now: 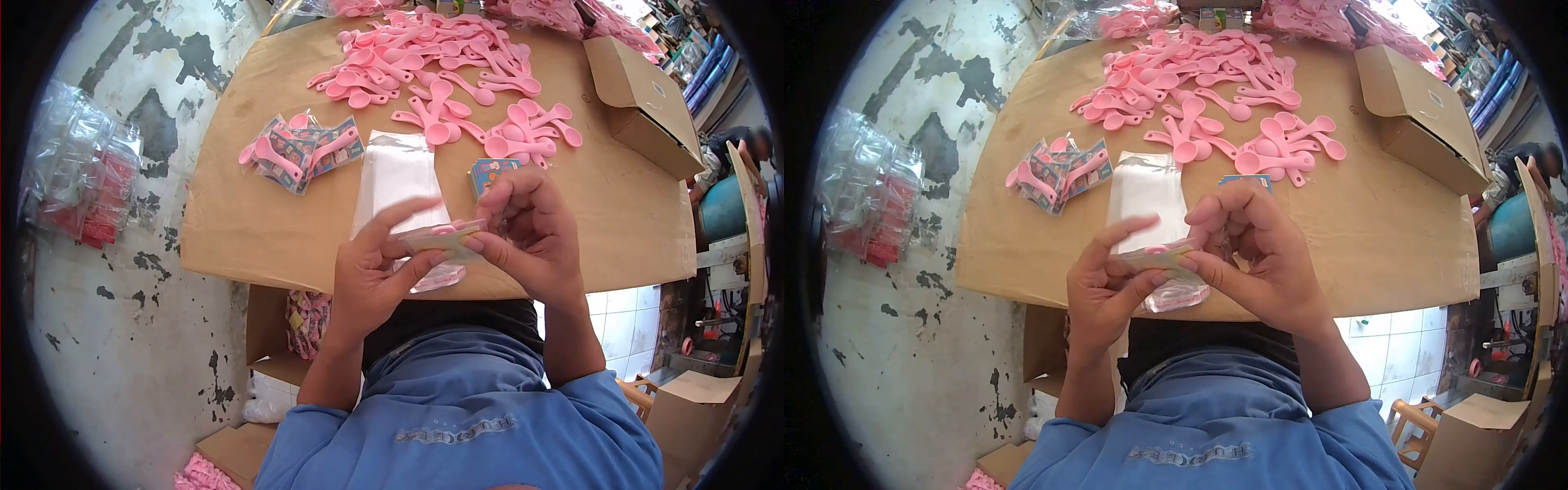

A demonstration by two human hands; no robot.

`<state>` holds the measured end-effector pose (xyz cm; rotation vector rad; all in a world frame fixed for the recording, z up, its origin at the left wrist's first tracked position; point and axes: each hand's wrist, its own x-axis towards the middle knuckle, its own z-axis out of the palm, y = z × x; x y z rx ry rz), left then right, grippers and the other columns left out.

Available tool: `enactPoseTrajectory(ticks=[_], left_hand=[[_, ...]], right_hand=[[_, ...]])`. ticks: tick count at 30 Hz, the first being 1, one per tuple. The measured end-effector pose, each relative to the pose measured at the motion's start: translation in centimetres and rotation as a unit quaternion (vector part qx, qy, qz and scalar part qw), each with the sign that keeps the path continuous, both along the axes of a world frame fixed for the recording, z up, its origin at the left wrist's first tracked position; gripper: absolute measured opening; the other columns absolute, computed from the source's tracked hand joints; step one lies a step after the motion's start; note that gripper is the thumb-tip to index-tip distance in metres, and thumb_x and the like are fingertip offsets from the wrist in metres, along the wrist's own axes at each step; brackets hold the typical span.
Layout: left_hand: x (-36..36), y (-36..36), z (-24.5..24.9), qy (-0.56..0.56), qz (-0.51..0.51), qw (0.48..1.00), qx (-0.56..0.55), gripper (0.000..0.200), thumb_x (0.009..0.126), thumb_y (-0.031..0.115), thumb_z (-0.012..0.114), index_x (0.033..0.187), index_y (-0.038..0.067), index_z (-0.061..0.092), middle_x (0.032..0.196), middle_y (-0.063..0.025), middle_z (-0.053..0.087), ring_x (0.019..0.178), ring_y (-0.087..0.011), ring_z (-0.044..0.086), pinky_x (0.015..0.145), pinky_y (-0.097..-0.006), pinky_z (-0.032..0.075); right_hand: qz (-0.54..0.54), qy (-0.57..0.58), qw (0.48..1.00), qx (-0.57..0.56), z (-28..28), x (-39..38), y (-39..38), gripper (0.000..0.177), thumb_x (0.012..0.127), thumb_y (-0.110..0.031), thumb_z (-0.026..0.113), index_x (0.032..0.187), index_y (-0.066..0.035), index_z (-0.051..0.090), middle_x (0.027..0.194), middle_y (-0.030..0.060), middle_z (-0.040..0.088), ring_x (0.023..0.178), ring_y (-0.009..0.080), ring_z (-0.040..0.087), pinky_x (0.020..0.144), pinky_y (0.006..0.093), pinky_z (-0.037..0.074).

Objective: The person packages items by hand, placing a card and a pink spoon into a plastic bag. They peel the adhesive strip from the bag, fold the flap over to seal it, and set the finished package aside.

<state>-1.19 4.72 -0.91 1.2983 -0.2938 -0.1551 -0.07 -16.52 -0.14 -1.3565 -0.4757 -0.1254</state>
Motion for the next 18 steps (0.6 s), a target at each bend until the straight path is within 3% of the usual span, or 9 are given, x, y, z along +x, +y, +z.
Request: enactPoseTrajectory(ticks=[3,4,7,8,11,12,16,18], left_hand=[[1.0,1.2,-0.1,-0.181,0.054,0.975,0.114,0.033,0.093,-0.007,0.070,0.125,-0.003,0.069,0.114,-0.0191,0.076,0.109,-0.0222,0.073,0.095,-0.0339,0.057],[1.4,1.6,0.0,-0.212,0.115,0.963,0.120,0.024,0.093,-0.010,0.067,0.116,-0.004,0.073,0.115,-0.0152,0.077,0.110,-0.0211,0.073,0.097,-0.0334,0.056],[3.5,5.9,0.7,-0.240,0.195,0.931,0.196,0.034,0.094,-0.009,0.065,0.126,-0.003,0.067,0.127,-0.0144,0.073,0.122,-0.0231,0.068,0.105,-0.0344,0.052],[4.2,7.2,1.3,-0.228,0.218,0.917,0.245,0.036,0.093,-0.009,0.065,0.129,-0.003,0.066,0.130,-0.0145,0.071,0.125,-0.0239,0.066,0.107,-0.0358,0.050],[4.3,8.6,1.7,-0.236,0.260,0.852,0.389,0.039,0.093,-0.001,0.067,0.132,-0.001,0.064,0.137,-0.0132,0.067,0.132,-0.0233,0.061,0.112,-0.0385,0.044],[4.2,8.8,1.5,-0.245,0.269,0.824,0.434,0.039,0.094,0.002,0.068,0.133,0.000,0.064,0.138,-0.0125,0.066,0.133,-0.0226,0.059,0.113,-0.0392,0.042],[3.0,6.4,-0.1,-0.140,0.216,0.878,0.404,0.032,0.093,0.008,0.067,0.123,-0.001,0.066,0.115,-0.0151,0.072,0.099,-0.0272,0.070,0.092,-0.0435,0.051],[3.6,5.8,-1.4,-0.153,0.231,0.852,0.444,0.027,0.095,0.007,0.065,0.121,-0.001,0.068,0.109,-0.0163,0.072,0.095,-0.0298,0.070,0.091,-0.0437,0.051]], right_hand=[[-0.092,-0.016,0.996,-0.005,0.3,-0.2,-0.7,0.029,0.093,0.004,0.073,0.117,-0.003,0.059,0.103,0.0014,0.063,0.087,0.0046,0.062,0.072,0.0185,0.047],[-0.135,-0.023,0.991,-0.005,0.4,-0.2,-1.1,0.029,0.093,0.004,0.073,0.118,-0.002,0.059,0.103,0.0017,0.063,0.088,0.0048,0.063,0.073,0.0186,0.047],[-0.224,-0.042,0.973,-0.041,0.9,0.7,-3.2,0.028,0.095,0.002,0.072,0.119,-0.002,0.059,0.101,0.0007,0.064,0.087,0.0049,0.062,0.075,0.0194,0.049],[-0.264,-0.049,0.958,-0.104,0.4,1.1,-3.9,0.020,0.097,-0.007,0.073,0.113,-0.001,0.063,0.095,0.0011,0.063,0.079,0.0058,0.058,0.070,0.0225,0.048],[-0.341,0.016,0.871,-0.354,0.9,0.8,-5.0,0.027,0.096,-0.022,0.077,0.105,0.000,0.065,0.087,0.0031,0.060,0.071,0.0097,0.053,0.065,0.0278,0.046],[-0.341,0.040,0.868,-0.358,0.5,0.9,-5.2,0.030,0.094,-0.026,0.078,0.103,0.000,0.065,0.085,0.0037,0.059,0.070,0.0111,0.051,0.064,0.0294,0.045],[-0.292,0.133,0.875,-0.363,-1.9,0.9,-4.8,0.040,0.089,-0.034,0.083,0.096,-0.001,0.063,0.078,0.0049,0.056,0.067,0.0146,0.050,0.061,0.0334,0.044],[-0.267,0.149,0.880,-0.363,-2.3,1.0,-4.7,0.041,0.088,-0.035,0.084,0.094,-0.001,0.062,0.077,0.0049,0.055,0.068,0.0150,0.050,0.061,0.0339,0.045]])
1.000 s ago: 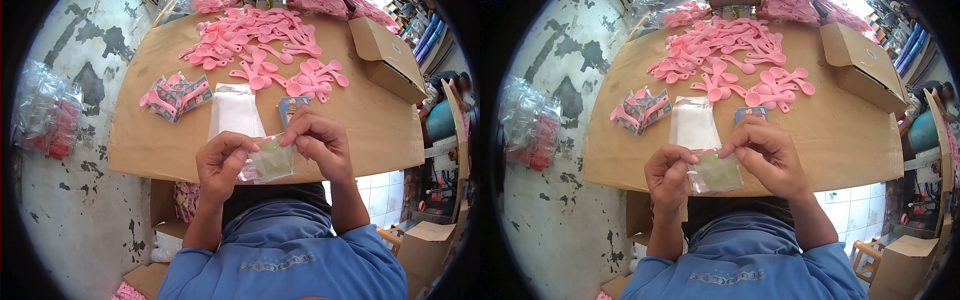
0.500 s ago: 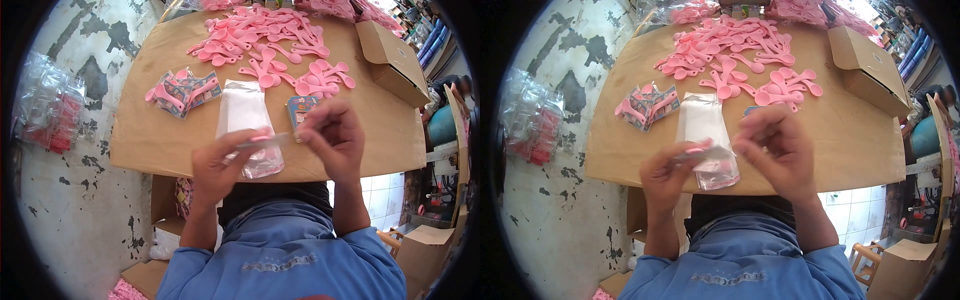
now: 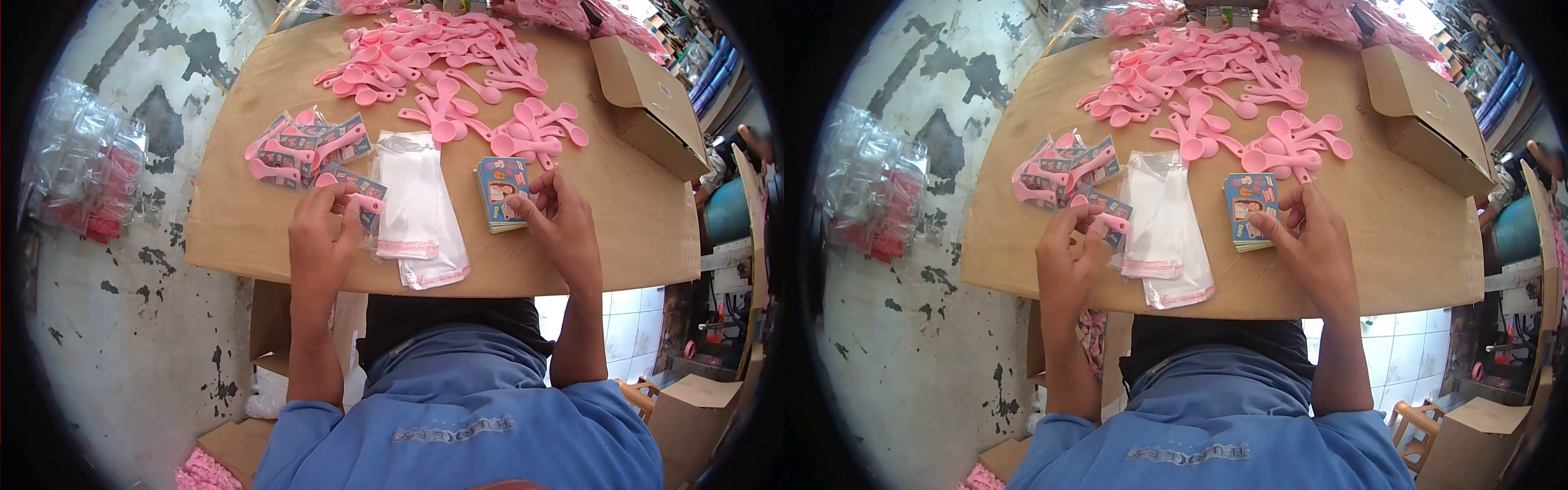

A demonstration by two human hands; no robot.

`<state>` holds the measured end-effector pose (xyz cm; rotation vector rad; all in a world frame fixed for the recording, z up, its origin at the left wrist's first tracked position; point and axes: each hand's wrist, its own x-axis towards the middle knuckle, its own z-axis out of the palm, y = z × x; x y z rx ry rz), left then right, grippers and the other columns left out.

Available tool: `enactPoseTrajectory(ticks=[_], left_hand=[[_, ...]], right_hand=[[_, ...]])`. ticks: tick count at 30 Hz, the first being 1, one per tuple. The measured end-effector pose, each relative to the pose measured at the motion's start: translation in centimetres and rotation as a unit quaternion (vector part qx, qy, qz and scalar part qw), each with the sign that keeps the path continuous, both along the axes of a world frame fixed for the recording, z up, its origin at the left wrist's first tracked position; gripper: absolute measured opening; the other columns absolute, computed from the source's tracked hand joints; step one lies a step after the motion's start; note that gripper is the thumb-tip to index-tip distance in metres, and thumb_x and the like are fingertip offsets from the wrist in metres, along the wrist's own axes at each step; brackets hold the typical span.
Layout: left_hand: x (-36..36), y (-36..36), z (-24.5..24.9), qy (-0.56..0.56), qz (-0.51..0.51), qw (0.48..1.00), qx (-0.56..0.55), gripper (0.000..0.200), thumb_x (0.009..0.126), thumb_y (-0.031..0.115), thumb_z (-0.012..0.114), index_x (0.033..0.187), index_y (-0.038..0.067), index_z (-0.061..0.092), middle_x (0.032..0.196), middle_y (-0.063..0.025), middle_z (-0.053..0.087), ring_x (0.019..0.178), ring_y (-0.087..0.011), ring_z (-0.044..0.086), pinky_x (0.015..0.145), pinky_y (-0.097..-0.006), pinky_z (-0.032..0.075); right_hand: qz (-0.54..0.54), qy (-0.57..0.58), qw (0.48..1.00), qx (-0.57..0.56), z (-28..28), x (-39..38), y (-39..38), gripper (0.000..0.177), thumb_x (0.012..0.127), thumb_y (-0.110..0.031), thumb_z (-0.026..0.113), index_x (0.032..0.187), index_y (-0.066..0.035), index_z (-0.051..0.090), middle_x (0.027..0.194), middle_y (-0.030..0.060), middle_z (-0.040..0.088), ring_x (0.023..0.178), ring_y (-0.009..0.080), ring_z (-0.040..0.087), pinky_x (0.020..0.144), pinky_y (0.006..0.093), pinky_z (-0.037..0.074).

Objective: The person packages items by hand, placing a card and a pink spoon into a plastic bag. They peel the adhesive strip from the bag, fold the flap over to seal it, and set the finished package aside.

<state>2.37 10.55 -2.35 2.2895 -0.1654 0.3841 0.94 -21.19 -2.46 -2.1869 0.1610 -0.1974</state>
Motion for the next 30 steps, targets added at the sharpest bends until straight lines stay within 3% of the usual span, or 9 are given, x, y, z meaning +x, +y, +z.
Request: enactPoseTrajectory(ticks=[4,10,13,16,19,22,25,28,30], left_hand=[[1.2,0.5,-1.5,-0.038,0.011,0.999,-0.013,0.026,0.099,0.010,0.063,0.122,0.001,0.069,0.101,-0.0182,0.069,0.092,-0.0321,0.067,0.090,-0.0434,0.050],[0.6,0.7,-1.0,-0.005,-0.001,0.997,0.075,0.028,0.101,0.025,0.065,0.114,0.002,0.075,0.114,-0.0184,0.066,0.105,-0.0339,0.063,0.093,-0.0425,0.049],[0.7,2.2,-2.3,-0.017,0.039,0.996,0.074,0.033,0.104,0.029,0.063,0.113,0.000,0.076,0.120,-0.0151,0.065,0.110,-0.0273,0.065,0.091,-0.0357,0.052],[1.4,4.7,-3.2,-0.036,0.075,0.994,0.077,0.033,0.104,0.029,0.063,0.114,0.000,0.075,0.123,-0.0176,0.066,0.110,-0.0272,0.065,0.090,-0.0363,0.052],[3.0,7.2,-3.4,-0.036,0.081,0.992,0.089,0.035,0.103,0.033,0.063,0.112,0.001,0.073,0.129,-0.0215,0.065,0.116,-0.0381,0.063,0.096,-0.0443,0.050],[4.7,9.2,-2.8,0.007,0.095,0.989,0.117,0.035,0.103,0.033,0.062,0.111,0.000,0.072,0.132,-0.0225,0.065,0.118,-0.0392,0.063,0.097,-0.0457,0.050],[6.5,12.1,-3.3,-0.126,0.108,0.945,0.284,0.033,0.102,0.031,0.064,0.109,0.000,0.071,0.123,-0.0210,0.069,0.111,-0.0368,0.065,0.095,-0.0442,0.050],[4.8,7.4,0.3,-0.067,0.118,0.975,0.173,0.030,0.101,0.030,0.066,0.103,0.000,0.072,0.108,-0.0173,0.071,0.094,-0.0294,0.067,0.084,-0.0405,0.052],[3.7,4.9,0.0,0.070,0.021,0.997,0.041,0.030,0.099,0.031,0.070,0.097,0.001,0.070,0.085,-0.0053,0.065,0.080,-0.0116,0.058,0.067,-0.0271,0.045]], right_hand=[[-0.001,0.007,1.000,0.015,-0.9,0.4,-0.4,0.039,0.089,-0.032,0.084,0.093,-0.001,0.061,0.074,0.0044,0.056,0.067,0.0136,0.051,0.061,0.0327,0.045],[0.009,0.024,0.996,0.083,-1.0,0.9,-0.3,0.031,0.094,-0.025,0.079,0.092,-0.001,0.061,0.071,0.0022,0.061,0.063,0.0086,0.052,0.058,0.0277,0.044],[0.011,0.019,0.997,0.079,-1.2,0.9,-0.6,0.030,0.095,-0.025,0.079,0.092,-0.001,0.061,0.070,0.0020,0.062,0.062,0.0079,0.053,0.057,0.0269,0.044],[0.016,0.024,0.996,0.088,-1.4,1.1,-0.9,0.030,0.095,-0.025,0.078,0.092,-0.001,0.060,0.071,0.0019,0.062,0.062,0.0078,0.053,0.057,0.0268,0.044],[0.017,0.026,0.995,0.094,-1.4,1.0,-1.0,0.030,0.096,-0.025,0.078,0.092,-0.001,0.060,0.071,0.0018,0.062,0.063,0.0075,0.053,0.057,0.0270,0.044],[0.022,0.015,0.996,0.087,-1.4,1.0,-1.0,0.030,0.096,-0.025,0.077,0.091,-0.001,0.060,0.071,0.0017,0.061,0.063,0.0074,0.053,0.056,0.0273,0.044],[0.018,0.020,0.994,0.103,-1.2,0.9,-0.9,0.029,0.096,-0.024,0.077,0.091,-0.002,0.059,0.072,0.0017,0.062,0.063,0.0072,0.053,0.056,0.0272,0.044],[0.003,0.022,0.992,0.126,-1.2,0.9,-0.8,0.030,0.096,-0.024,0.078,0.090,-0.002,0.059,0.072,0.0018,0.062,0.064,0.0068,0.053,0.057,0.0264,0.045],[-0.005,0.025,0.991,0.133,-1.4,0.8,-0.8,0.030,0.096,-0.024,0.078,0.089,-0.001,0.059,0.073,0.0016,0.063,0.065,0.0062,0.054,0.058,0.0258,0.045]])
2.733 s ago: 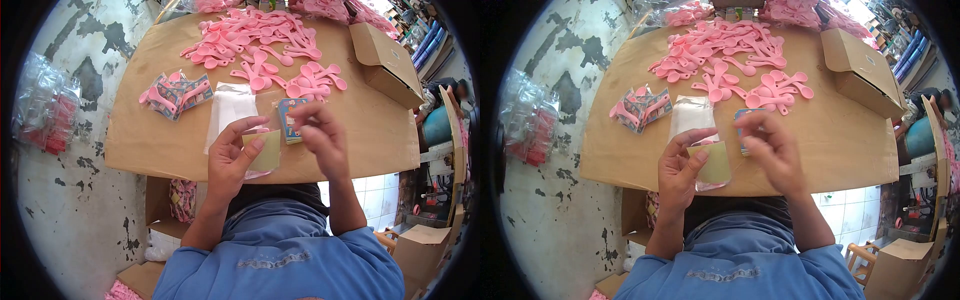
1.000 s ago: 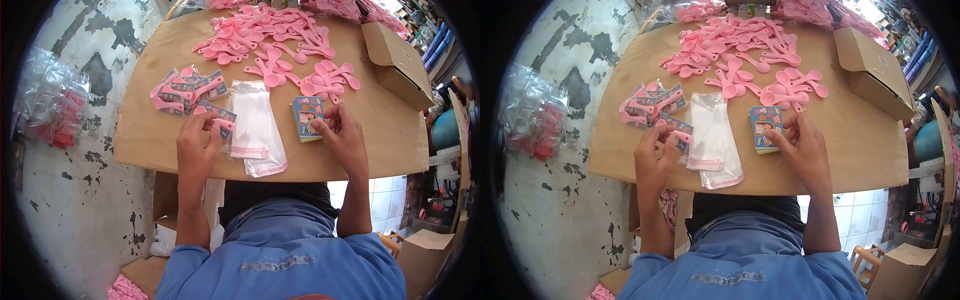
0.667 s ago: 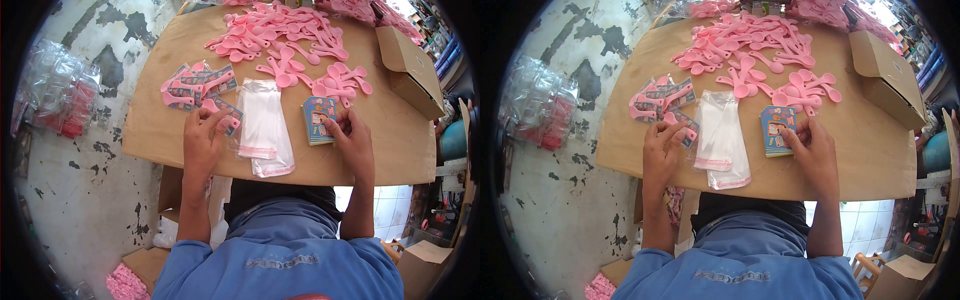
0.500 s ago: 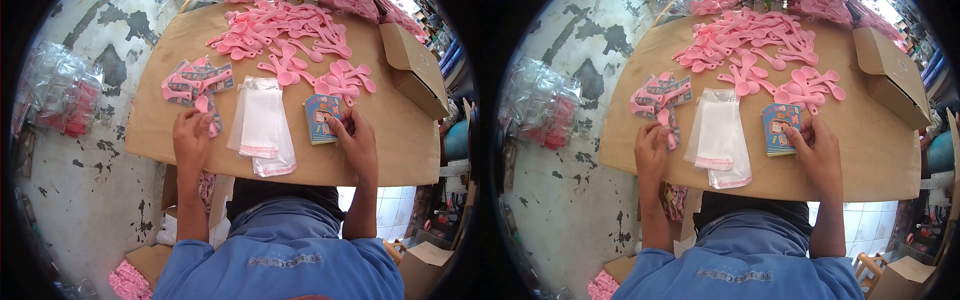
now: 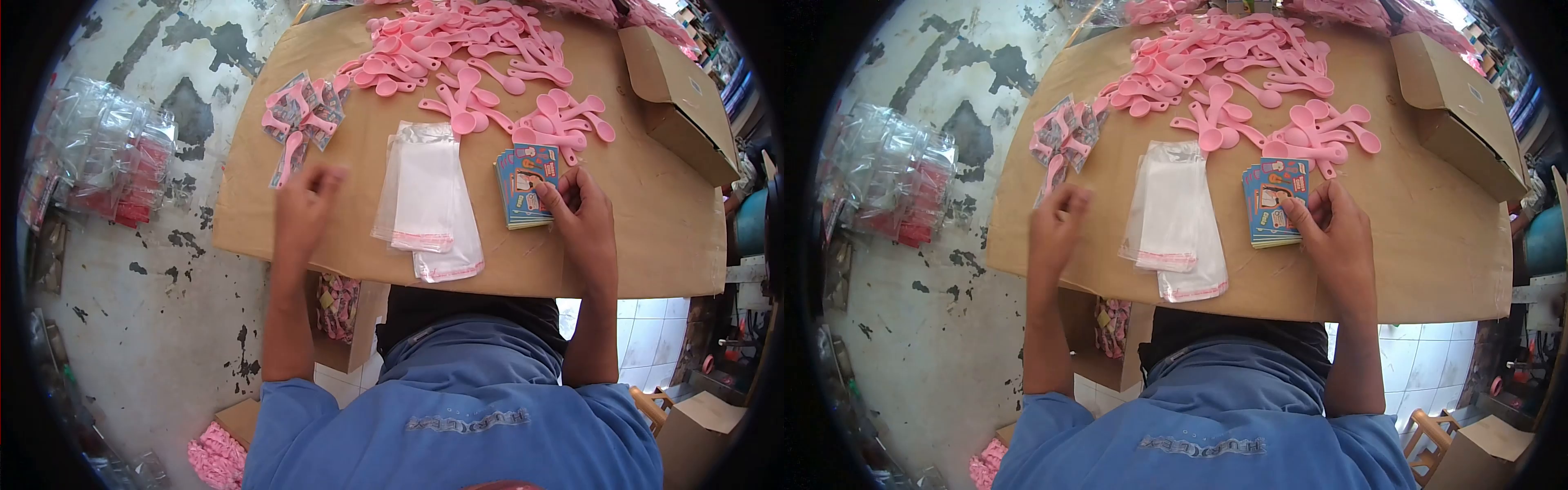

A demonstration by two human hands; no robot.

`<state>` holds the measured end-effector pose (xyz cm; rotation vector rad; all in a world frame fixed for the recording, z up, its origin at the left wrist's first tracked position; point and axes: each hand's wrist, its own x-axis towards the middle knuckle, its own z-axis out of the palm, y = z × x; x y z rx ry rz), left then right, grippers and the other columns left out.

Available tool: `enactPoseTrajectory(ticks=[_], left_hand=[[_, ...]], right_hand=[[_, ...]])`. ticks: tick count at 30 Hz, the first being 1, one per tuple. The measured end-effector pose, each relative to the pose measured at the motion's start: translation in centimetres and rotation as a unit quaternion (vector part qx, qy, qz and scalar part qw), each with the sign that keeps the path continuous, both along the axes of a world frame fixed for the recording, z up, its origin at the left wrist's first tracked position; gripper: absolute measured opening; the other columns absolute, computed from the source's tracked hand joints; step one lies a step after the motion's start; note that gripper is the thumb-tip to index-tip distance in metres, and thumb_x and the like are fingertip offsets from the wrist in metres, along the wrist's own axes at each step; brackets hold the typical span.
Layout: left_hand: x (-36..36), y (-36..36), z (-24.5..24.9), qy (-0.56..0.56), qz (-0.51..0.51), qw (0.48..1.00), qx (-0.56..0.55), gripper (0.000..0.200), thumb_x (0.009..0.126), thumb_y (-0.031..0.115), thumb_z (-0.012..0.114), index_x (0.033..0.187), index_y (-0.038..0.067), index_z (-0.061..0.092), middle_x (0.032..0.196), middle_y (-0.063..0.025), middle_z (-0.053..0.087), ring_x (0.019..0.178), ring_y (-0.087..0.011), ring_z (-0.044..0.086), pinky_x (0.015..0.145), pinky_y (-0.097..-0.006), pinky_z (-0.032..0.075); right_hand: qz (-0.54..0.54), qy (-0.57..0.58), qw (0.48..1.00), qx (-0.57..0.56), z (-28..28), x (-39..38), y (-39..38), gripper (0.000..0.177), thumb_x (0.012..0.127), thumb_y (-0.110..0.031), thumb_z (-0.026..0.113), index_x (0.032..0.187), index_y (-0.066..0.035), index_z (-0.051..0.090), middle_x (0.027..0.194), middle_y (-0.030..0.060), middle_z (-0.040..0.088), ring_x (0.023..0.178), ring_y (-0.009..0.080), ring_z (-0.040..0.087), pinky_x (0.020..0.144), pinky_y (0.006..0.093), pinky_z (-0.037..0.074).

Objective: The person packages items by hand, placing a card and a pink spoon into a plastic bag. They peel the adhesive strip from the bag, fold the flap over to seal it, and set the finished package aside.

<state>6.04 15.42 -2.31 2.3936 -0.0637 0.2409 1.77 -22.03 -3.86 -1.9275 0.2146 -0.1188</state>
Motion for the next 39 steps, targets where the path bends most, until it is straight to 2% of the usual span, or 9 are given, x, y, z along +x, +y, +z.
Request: enactPoseTrajectory(ticks=[2,5,8,20,26,31,33,36,39], left_hand=[[-0.6,-2.4,-0.7,0.101,-0.046,0.994,-0.018,0.026,0.096,0.028,0.074,0.095,0.003,0.071,0.078,0.0013,0.061,0.077,-0.0077,0.054,0.066,-0.0239,0.042],[-0.6,-3.4,-1.7,0.095,-0.097,0.989,-0.061,0.023,0.095,0.024,0.076,0.093,0.002,0.071,0.077,0.0035,0.061,0.074,-0.0060,0.053,0.066,-0.0230,0.042],[-0.6,-2.9,-2.3,0.173,-0.077,0.956,-0.226,0.022,0.096,0.021,0.076,0.092,0.001,0.071,0.081,0.0041,0.063,0.074,-0.0045,0.052,0.067,-0.0219,0.042],[-1.4,-2.0,-4.2,-0.004,-0.032,0.914,-0.403,0.021,0.103,0.017,0.067,0.106,-0.002,0.074,0.085,0.0016,0.068,0.074,-0.0038,0.055,0.068,-0.0198,0.045],[-2.5,-2.6,-3.8,0.073,-0.089,0.918,-0.380,0.022,0.102,0.019,0.067,0.109,-0.001,0.074,0.085,0.0012,0.068,0.075,-0.0044,0.057,0.069,-0.0199,0.045],[-2.8,-3.1,-3.5,0.109,-0.118,0.930,-0.329,0.026,0.101,0.020,0.068,0.109,-0.004,0.075,0.086,0.0012,0.068,0.078,-0.0045,0.058,0.071,-0.0221,0.046],[-2.7,-3.1,-3.7,0.114,-0.123,0.930,-0.326,0.026,0.101,0.020,0.068,0.109,-0.004,0.074,0.086,0.0011,0.068,0.079,-0.0046,0.058,0.071,-0.0221,0.047],[-2.0,-2.1,-4.9,0.079,-0.108,0.931,-0.340,0.025,0.102,0.020,0.067,0.109,-0.004,0.074,0.088,-0.0006,0.069,0.080,-0.0055,0.059,0.071,-0.0222,0.047],[-1.6,-0.6,-4.7,0.009,-0.056,0.904,-0.424,0.021,0.102,0.018,0.067,0.110,-0.001,0.072,0.094,-0.0044,0.072,0.083,-0.0090,0.064,0.074,-0.0233,0.050]], right_hand=[[-0.006,0.005,1.000,0.002,-0.2,0.1,0.0,0.029,0.096,-0.022,0.078,0.087,-0.001,0.059,0.073,0.0012,0.063,0.066,0.0055,0.055,0.060,0.0250,0.046],[0.005,-0.028,0.999,0.029,-1.2,0.2,-0.6,0.027,0.099,-0.022,0.075,0.089,0.000,0.063,0.074,0.0003,0.063,0.067,0.0048,0.053,0.060,0.0246,0.045],[0.006,-0.074,0.996,0.059,-1.7,0.1,-1.1,0.027,0.103,-0.025,0.069,0.096,0.001,0.067,0.075,-0.0008,0.062,0.066,0.0043,0.051,0.060,0.0243,0.044],[-0.047,-0.190,0.974,0.110,-0.2,-2.1,0.0,0.023,0.107,-0.022,0.062,0.108,0.000,0.067,0.078,-0.0023,0.060,0.066,0.0038,0.052,0.057,0.0214,0.041],[-0.008,-0.210,0.970,0.122,1.8,-3.1,2.0,0.020,0.106,-0.021,0.063,0.109,-0.001,0.066,0.081,-0.0029,0.060,0.065,0.0034,0.051,0.058,0.0206,0.041],[0.101,-0.129,0.972,0.169,3.5,-4.4,7.2,0.019,0.105,-0.020,0.064,0.112,-0.002,0.065,0.078,-0.0003,0.060,0.066,0.0040,0.051,0.057,0.0235,0.041],[0.165,-0.166,0.972,0.006,1.9,-3.8,9.2,0.020,0.102,-0.017,0.064,0.112,0.001,0.062,0.076,0.0114,0.063,0.065,0.0183,0.061,0.059,0.0353,0.046],[0.192,-0.176,0.959,-0.116,0.4,-3.2,11.6,0.019,0.100,-0.014,0.063,0.107,0.003,0.060,0.080,0.0236,0.065,0.073,0.0393,0.066,0.065,0.0466,0.048],[0.175,-0.159,0.968,-0.086,0.5,-3.1,12.2,0.018,0.100,-0.015,0.061,0.101,0.003,0.060,0.084,0.0284,0.066,0.079,0.0508,0.062,0.070,0.0515,0.048]])
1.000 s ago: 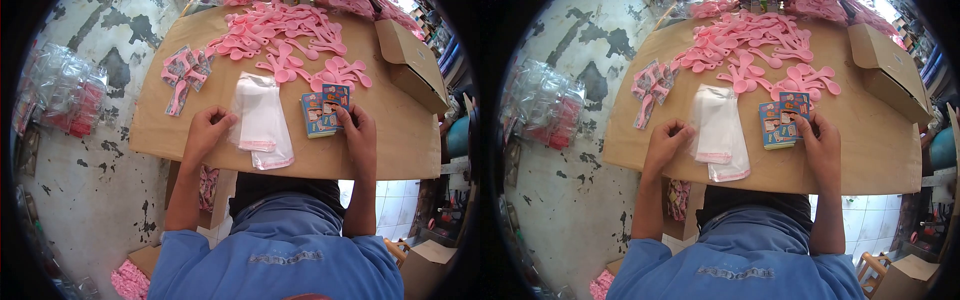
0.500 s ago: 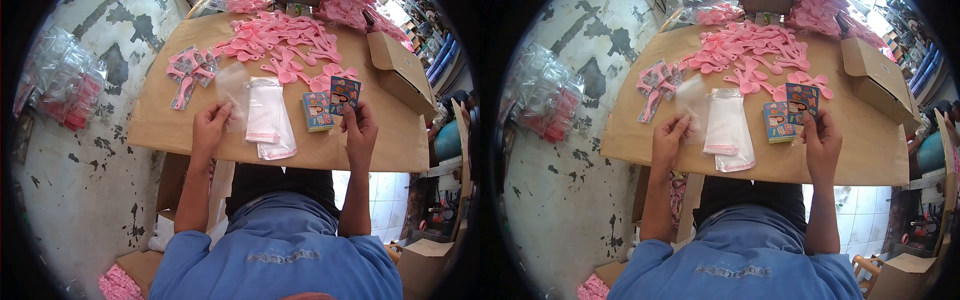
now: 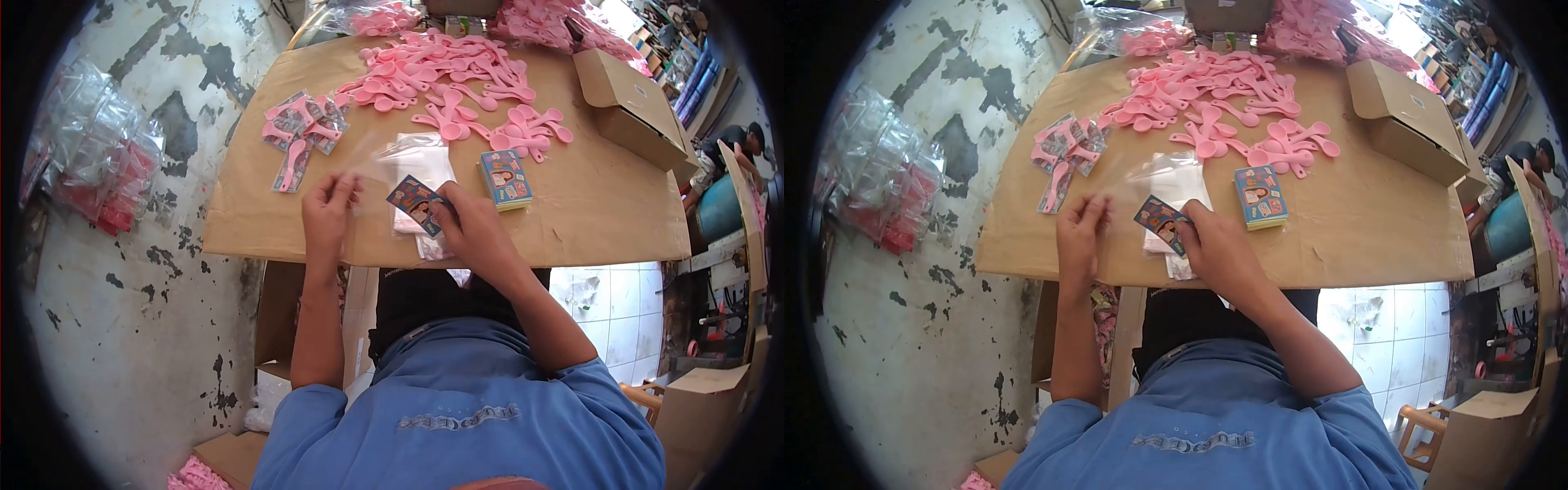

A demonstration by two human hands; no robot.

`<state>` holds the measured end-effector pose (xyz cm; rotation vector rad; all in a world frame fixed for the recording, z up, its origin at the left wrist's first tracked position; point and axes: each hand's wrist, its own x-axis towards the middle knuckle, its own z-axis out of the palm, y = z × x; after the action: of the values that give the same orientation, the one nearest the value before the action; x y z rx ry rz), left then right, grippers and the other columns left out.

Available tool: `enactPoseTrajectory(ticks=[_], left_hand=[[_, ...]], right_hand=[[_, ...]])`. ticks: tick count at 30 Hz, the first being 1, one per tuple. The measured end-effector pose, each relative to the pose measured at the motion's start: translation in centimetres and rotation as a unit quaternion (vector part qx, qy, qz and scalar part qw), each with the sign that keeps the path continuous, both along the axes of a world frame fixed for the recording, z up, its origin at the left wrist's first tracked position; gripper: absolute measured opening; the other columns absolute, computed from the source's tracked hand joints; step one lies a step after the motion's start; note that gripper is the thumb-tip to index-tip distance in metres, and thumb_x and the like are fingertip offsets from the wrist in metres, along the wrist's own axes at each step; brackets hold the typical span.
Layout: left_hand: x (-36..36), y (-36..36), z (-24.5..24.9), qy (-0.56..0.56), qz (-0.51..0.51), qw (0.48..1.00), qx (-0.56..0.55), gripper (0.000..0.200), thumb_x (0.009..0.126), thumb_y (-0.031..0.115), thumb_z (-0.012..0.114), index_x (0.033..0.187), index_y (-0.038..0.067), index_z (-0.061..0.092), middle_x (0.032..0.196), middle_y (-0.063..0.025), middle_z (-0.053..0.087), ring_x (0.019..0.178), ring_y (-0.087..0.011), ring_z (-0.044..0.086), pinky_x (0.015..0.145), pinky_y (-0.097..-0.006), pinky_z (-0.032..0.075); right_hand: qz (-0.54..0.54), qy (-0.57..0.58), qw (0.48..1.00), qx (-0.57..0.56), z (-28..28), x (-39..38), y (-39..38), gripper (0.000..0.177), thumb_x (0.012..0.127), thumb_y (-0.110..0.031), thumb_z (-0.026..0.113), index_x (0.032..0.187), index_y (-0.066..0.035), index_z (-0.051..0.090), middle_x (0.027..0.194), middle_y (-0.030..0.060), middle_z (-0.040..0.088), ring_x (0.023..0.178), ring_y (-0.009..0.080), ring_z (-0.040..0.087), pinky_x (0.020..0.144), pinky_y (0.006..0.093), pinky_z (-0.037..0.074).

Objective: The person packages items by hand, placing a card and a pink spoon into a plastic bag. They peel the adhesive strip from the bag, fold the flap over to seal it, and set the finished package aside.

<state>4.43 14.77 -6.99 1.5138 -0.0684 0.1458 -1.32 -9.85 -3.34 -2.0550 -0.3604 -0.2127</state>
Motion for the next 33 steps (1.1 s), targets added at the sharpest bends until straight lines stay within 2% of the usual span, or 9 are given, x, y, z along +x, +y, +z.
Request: enactPoseTrajectory(ticks=[2,6,7,11,15,18,19,25,33], left_hand=[[-0.3,0.5,0.3,0.004,0.054,0.987,-0.151,0.018,0.102,0.016,0.067,0.112,0.001,0.070,0.100,-0.0076,0.074,0.087,-0.0128,0.069,0.078,-0.0248,0.054],[-1.4,-0.7,1.6,0.019,0.037,0.957,-0.287,0.020,0.100,0.011,0.069,0.119,0.004,0.067,0.113,-0.0104,0.074,0.100,-0.0184,0.072,0.090,-0.0307,0.060],[-1.5,-0.9,1.5,0.022,0.032,0.952,-0.305,0.021,0.100,0.010,0.069,0.120,0.004,0.066,0.114,-0.0108,0.074,0.103,-0.0191,0.072,0.091,-0.0310,0.060],[-1.7,-3.4,2.0,0.025,0.034,0.946,-0.321,0.024,0.100,0.011,0.069,0.122,0.003,0.065,0.117,-0.0126,0.073,0.106,-0.0207,0.072,0.090,-0.0314,0.062],[-2.5,-7.0,3.6,0.028,-0.013,0.944,-0.329,0.027,0.102,0.009,0.065,0.126,-0.002,0.061,0.121,-0.0178,0.071,0.114,-0.0248,0.071,0.093,-0.0374,0.063],[-2.6,-8.3,3.0,0.038,-0.032,0.945,-0.322,0.029,0.102,0.009,0.065,0.128,-0.003,0.060,0.125,-0.0193,0.070,0.117,-0.0278,0.069,0.096,-0.0394,0.062],[-2.7,-8.6,3.2,0.043,-0.039,0.947,-0.316,0.031,0.102,0.011,0.065,0.130,0.000,0.061,0.128,-0.0178,0.069,0.120,-0.0260,0.068,0.100,-0.0406,0.059],[-2.4,-9.6,3.8,0.012,-0.003,0.948,-0.318,0.031,0.102,0.012,0.065,0.130,0.000,0.061,0.130,-0.0197,0.068,0.123,-0.0290,0.066,0.102,-0.0415,0.058],[-2.8,-12.1,4.6,0.017,-0.042,0.947,-0.319,0.032,0.100,0.009,0.068,0.129,-0.002,0.060,0.121,-0.0184,0.071,0.113,-0.0243,0.070,0.097,-0.0392,0.060]], right_hand=[[0.005,0.011,1.000,0.003,0.1,0.2,0.0,0.018,0.100,-0.015,0.063,0.101,0.003,0.061,0.080,0.0261,0.066,0.071,0.0449,0.064,0.066,0.0486,0.048],[-0.013,0.037,0.996,0.082,0.4,0.4,-0.7,0.019,0.099,-0.014,0.066,0.104,0.005,0.063,0.072,0.0184,0.064,0.058,0.0260,0.061,0.058,0.0393,0.046],[-0.030,0.038,0.995,0.092,0.5,0.4,-1.1,0.019,0.098,-0.014,0.068,0.105,0.004,0.066,0.069,0.0086,0.062,0.058,0.0103,0.053,0.055,0.0301,0.042],[-0.001,0.094,0.985,0.144,0.6,0.4,-2.7,0.019,0.101,-0.017,0.069,0.105,0.001,0.067,0.076,-0.0005,0.065,0.062,0.0033,0.052,0.055,0.0238,0.040],[0.072,0.196,0.942,0.264,1.6,0.6,-2.8,0.019,0.103,-0.016,0.066,0.110,0.002,0.064,0.086,-0.0004,0.067,0.064,0.0018,0.056,0.056,0.0195,0.044],[0.062,0.155,0.935,0.315,1.0,1.3,-3.0,0.018,0.103,-0.015,0.066,0.110,0.001,0.064,0.084,0.0005,0.066,0.064,0.0030,0.058,0.056,0.0202,0.047],[0.051,0.150,0.935,0.316,1.0,1.3,-3.2,0.017,0.103,-0.015,0.065,0.110,0.001,0.064,0.084,0.0006,0.066,0.064,0.0033,0.059,0.056,0.0202,0.047],[0.029,0.161,0.937,0.308,1.1,0.0,-4.8,0.016,0.104,-0.014,0.065,0.109,0.001,0.063,0.081,0.0004,0.065,0.065,0.0039,0.061,0.056,0.0203,0.048],[0.048,0.151,0.929,0.335,1.2,0.8,-6.0,0.015,0.104,-0.014,0.065,0.108,0.001,0.064,0.079,-0.0013,0.064,0.064,0.0032,0.060,0.056,0.0204,0.048]])
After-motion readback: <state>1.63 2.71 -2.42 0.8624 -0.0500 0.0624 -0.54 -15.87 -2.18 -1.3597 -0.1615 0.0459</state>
